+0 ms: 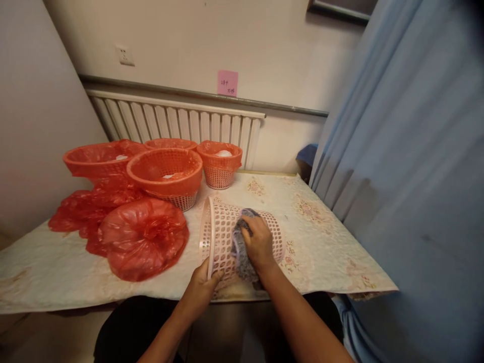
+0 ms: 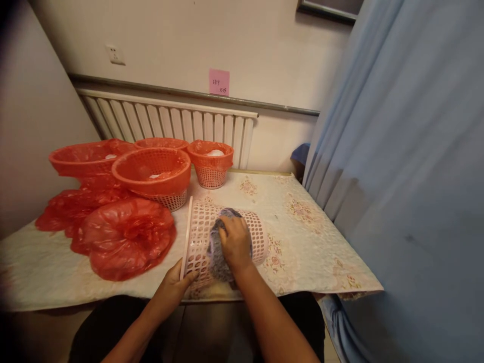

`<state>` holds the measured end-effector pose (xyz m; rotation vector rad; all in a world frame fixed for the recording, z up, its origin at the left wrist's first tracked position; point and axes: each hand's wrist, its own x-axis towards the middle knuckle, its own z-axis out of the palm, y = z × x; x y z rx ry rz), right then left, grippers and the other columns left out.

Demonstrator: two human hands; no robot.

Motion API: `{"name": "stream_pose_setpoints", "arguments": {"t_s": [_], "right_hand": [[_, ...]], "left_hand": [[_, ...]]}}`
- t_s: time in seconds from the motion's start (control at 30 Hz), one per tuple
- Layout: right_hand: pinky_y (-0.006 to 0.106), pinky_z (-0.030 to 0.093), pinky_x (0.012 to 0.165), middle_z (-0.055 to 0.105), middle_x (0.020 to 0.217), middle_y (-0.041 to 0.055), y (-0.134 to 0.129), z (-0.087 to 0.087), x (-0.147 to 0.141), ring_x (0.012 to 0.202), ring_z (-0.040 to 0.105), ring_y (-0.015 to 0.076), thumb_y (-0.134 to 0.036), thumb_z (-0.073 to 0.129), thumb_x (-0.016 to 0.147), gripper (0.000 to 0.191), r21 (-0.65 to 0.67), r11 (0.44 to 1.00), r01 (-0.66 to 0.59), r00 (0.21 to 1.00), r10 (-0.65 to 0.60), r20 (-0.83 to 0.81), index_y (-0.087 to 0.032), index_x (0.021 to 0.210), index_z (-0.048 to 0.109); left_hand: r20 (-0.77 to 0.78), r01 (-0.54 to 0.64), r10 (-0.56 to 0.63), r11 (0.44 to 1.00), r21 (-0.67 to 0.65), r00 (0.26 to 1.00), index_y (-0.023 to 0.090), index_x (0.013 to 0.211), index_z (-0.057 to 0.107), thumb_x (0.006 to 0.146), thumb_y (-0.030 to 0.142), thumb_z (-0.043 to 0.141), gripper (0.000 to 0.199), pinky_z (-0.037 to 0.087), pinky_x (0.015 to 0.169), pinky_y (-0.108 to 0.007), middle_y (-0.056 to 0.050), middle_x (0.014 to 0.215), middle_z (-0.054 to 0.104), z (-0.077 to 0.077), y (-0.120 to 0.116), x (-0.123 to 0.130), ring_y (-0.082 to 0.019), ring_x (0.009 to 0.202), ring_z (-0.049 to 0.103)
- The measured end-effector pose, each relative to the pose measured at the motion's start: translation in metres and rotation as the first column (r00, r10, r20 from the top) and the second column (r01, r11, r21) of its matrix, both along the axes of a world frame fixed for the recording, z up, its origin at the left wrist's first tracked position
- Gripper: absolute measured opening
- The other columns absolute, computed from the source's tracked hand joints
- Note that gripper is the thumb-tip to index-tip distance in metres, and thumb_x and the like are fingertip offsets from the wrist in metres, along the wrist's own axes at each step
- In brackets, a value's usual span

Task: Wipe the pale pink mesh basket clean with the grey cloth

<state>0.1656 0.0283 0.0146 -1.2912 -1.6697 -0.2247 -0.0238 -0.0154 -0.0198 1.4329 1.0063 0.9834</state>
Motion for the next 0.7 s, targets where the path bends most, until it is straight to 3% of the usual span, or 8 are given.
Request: {"name": "stream_pose_setpoints", "arguments": {"t_s": [0.17,0.3,0.4,0.5,0.6,0.7], "right_hand": [[0.041,0.045,0.089,0.067,0.1,0.0101,0.008,-0.022,0.069,0.097,0.057,0.0232,-0.022,0.05,0.089,0.025,0.0,0.973,0.232,0.97,-0.231,-0.073,-0.016,0.107,0.066],[0.041,0.046,0.089,0.067,0.1,0.0106,-0.01,-0.042,0.084,0.096,0.057,0.0232,-0.026,0.048,0.09,0.027,0.046,0.928,0.369,0.918,-0.356,-0.175,-0.015,0.107,0.065],[0.043,0.046,0.091,0.066,0.103,0.0119,-0.027,-0.053,0.06,0.098,0.058,0.0239,-0.027,0.048,0.091,0.028,0.06,0.909,0.414,0.883,-0.384,-0.271,-0.015,0.11,0.064],[0.046,0.046,0.092,0.065,0.105,0.0112,-0.042,-0.055,0.02,0.101,0.058,0.0242,-0.024,0.05,0.09,0.026,0.066,0.946,0.317,0.917,-0.288,-0.276,-0.017,0.111,0.062],[0.045,0.046,0.091,0.064,0.103,0.0091,-0.053,-0.043,-0.021,0.101,0.057,0.0232,-0.02,0.051,0.089,0.026,0.058,0.99,0.126,0.969,-0.111,-0.22,-0.02,0.113,0.061],[0.045,0.046,0.091,0.063,0.102,0.0085,-0.055,-0.023,-0.049,0.1,0.056,0.0228,-0.019,0.051,0.088,0.028,0.054,0.999,0.0,0.981,0.01,-0.194,-0.02,0.115,0.06]], "left_hand": [[-0.014,-0.013,0.013,1.0,-0.005,1.0,0.009,0.119,0.059,0.081,0.03,0.057,0.043,0.047,0.095,-0.038,-0.013,0.114,0.07,-0.002,0.003,0.003,-0.027,0.106,0.063],[-0.02,-0.005,0.005,1.0,0.009,1.0,0.008,0.121,0.058,0.082,0.033,0.057,0.046,0.046,0.097,-0.04,-0.014,0.115,0.069,-0.005,0.004,0.002,-0.028,0.107,0.063],[-0.028,0.005,-0.005,1.0,0.016,1.0,0.009,0.12,0.058,0.082,0.034,0.058,0.046,0.044,0.1,-0.041,-0.014,0.116,0.068,-0.008,0.005,0.0,-0.028,0.11,0.062],[-0.024,0.013,-0.013,1.0,0.001,1.0,0.01,0.118,0.06,0.08,0.033,0.06,0.044,0.044,0.1,-0.042,-0.013,0.114,0.069,-0.005,0.005,0.0,-0.029,0.11,0.062],[0.017,0.016,-0.016,1.0,-0.016,1.0,0.012,0.115,0.063,0.079,0.035,0.06,0.043,0.046,0.098,-0.041,-0.011,0.111,0.071,0.002,0.002,0.002,-0.029,0.108,0.063],[0.062,0.026,-0.026,1.0,-0.013,0.998,0.015,0.11,0.065,0.077,0.034,0.062,0.038,0.049,0.094,-0.039,-0.008,0.104,0.073,0.005,-0.002,0.003,-0.028,0.106,0.063]]}}
